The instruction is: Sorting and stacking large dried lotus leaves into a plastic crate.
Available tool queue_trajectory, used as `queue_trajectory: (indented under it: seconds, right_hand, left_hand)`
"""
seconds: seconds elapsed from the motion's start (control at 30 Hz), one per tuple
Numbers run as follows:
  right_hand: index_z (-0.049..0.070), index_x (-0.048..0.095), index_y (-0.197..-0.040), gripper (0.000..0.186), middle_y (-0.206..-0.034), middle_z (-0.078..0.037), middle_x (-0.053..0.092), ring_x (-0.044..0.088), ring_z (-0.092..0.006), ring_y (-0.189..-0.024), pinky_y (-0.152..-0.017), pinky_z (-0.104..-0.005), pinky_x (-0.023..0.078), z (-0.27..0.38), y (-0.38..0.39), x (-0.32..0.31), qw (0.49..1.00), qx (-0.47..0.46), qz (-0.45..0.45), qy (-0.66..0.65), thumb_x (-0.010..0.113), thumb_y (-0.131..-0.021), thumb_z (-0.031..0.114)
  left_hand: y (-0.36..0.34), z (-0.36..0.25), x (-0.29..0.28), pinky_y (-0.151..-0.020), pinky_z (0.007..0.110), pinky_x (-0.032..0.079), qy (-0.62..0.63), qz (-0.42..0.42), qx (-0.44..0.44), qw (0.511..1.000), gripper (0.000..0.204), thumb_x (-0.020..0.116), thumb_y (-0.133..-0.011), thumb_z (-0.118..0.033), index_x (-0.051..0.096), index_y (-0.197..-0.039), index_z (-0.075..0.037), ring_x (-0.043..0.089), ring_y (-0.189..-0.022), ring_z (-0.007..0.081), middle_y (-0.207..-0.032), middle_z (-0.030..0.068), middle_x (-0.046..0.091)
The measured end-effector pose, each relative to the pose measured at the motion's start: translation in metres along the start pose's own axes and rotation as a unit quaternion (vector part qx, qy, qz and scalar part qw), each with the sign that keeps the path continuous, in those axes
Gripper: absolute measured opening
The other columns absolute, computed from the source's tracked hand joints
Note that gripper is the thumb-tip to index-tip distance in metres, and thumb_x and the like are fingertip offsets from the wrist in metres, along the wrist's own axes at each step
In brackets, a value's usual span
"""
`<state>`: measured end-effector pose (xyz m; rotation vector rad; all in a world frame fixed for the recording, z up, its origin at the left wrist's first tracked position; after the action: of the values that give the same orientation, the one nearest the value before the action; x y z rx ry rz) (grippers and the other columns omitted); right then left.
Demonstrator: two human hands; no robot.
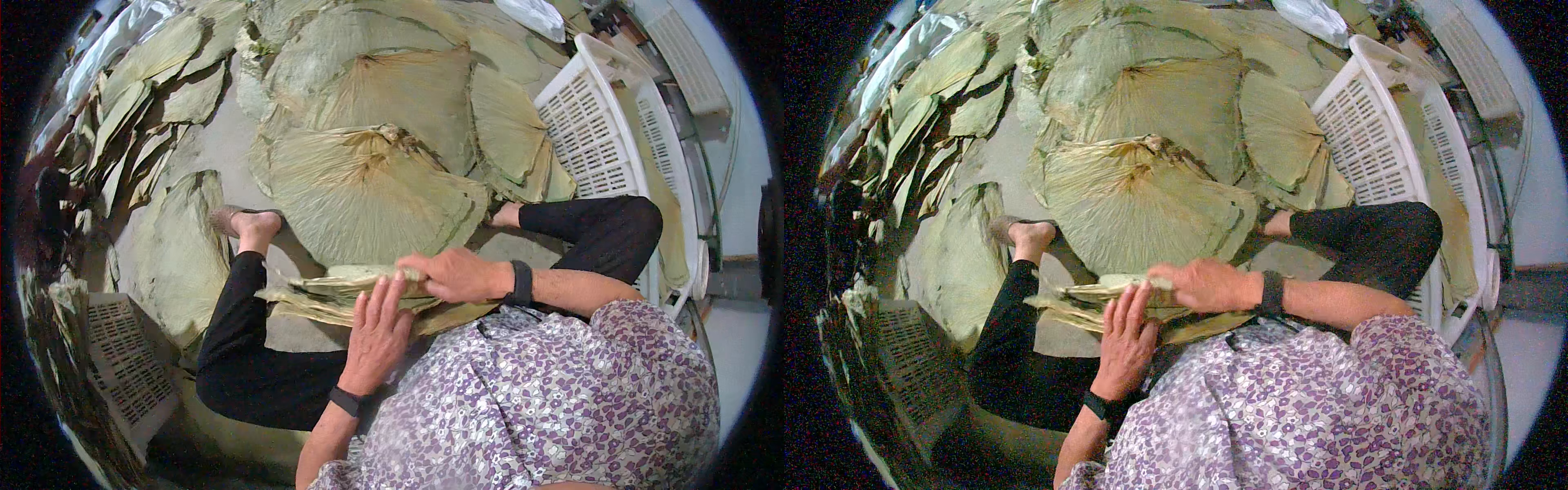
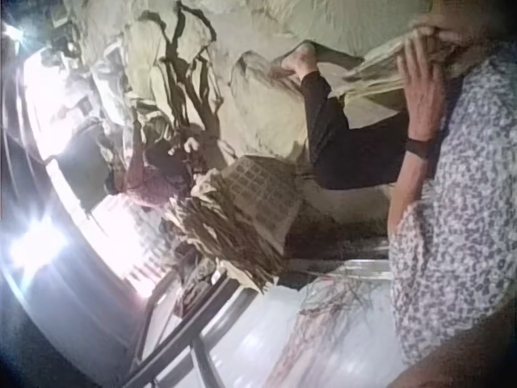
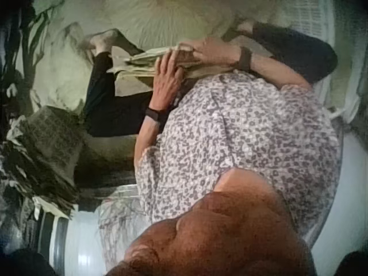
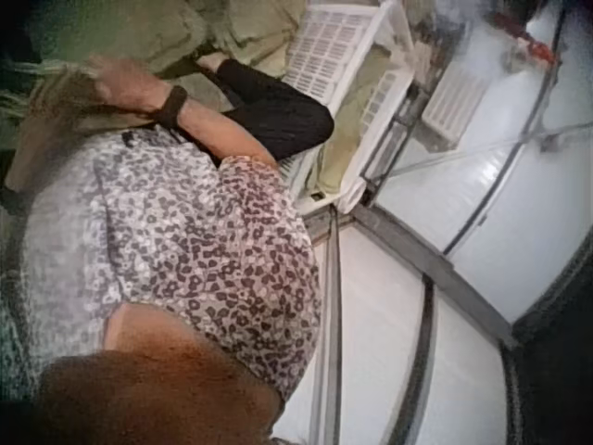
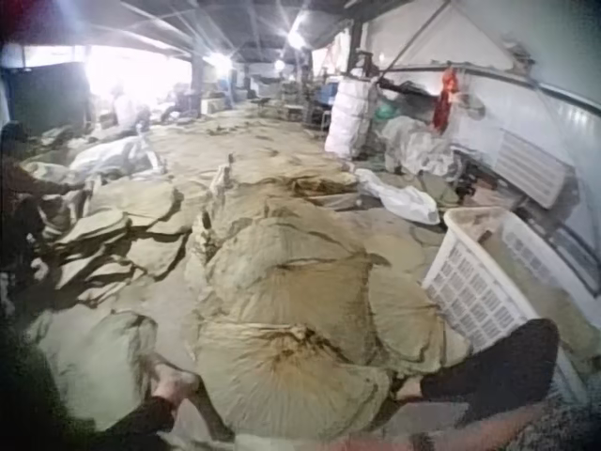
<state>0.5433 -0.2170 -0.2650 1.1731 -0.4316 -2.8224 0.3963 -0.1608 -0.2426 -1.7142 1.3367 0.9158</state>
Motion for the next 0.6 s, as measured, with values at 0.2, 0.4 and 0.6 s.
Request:
queue_trajectory:
  seconds: [0.2,0.4,0.6]
  right_hand:
    - [0.007,0.059,-0.1,0.022,-0.074,-0.018,0.058,0.058,-0.0363,-0.071,-0.064,-0.0427,0.047,-0.029,-0.057,-0.054,0.993,-0.037,-0.086,0.076,0.055,-0.079,0.012]
    - [0.005,0.057,-0.093,0.013,-0.068,0.001,0.056,0.055,-0.0099,-0.058,-0.049,-0.0241,0.046,-0.028,-0.105,-0.137,0.932,0.039,-0.207,-0.294,0.054,-0.083,0.013]
    - [0.006,0.049,-0.109,0.027,-0.098,-0.002,0.058,0.057,-0.0131,-0.086,-0.06,-0.0271,0.051,0.005,-0.17,-0.098,0.824,0.069,-0.143,-0.544,0.055,-0.083,0.012]
  left_hand:
    - [-0.004,0.009,0.016,-0.083,0.04,0.043,0.079,0.078,-0.008,0.994,0.015,0.05,-0.077,-0.011,0.05,-0.088,-0.001,0.052,-0.095,0.0319,-0.1,0.0158,0.053]
    - [-0.007,0.005,0.034,-0.07,0.037,0.044,0.075,-0.018,0.009,0.997,0.01,0.048,-0.077,-0.01,0.048,-0.085,-0.004,0.054,-0.082,0.0264,-0.084,0.0115,0.051]
    - [-0.016,-0.004,0.031,-0.069,0.034,0.044,0.078,-0.038,-0.001,0.996,0.009,0.049,-0.078,-0.011,0.049,-0.085,-0.005,0.054,-0.081,0.0243,-0.082,0.0096,0.05]
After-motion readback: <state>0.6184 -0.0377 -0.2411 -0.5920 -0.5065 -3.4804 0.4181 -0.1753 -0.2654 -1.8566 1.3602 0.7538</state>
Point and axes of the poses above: each hand's wrist, its own y-axis away from the middle knuckle, its own x-axis out of the palm, z = x × y, the point moved 5 cm from there along -y, towards the middle knuckle
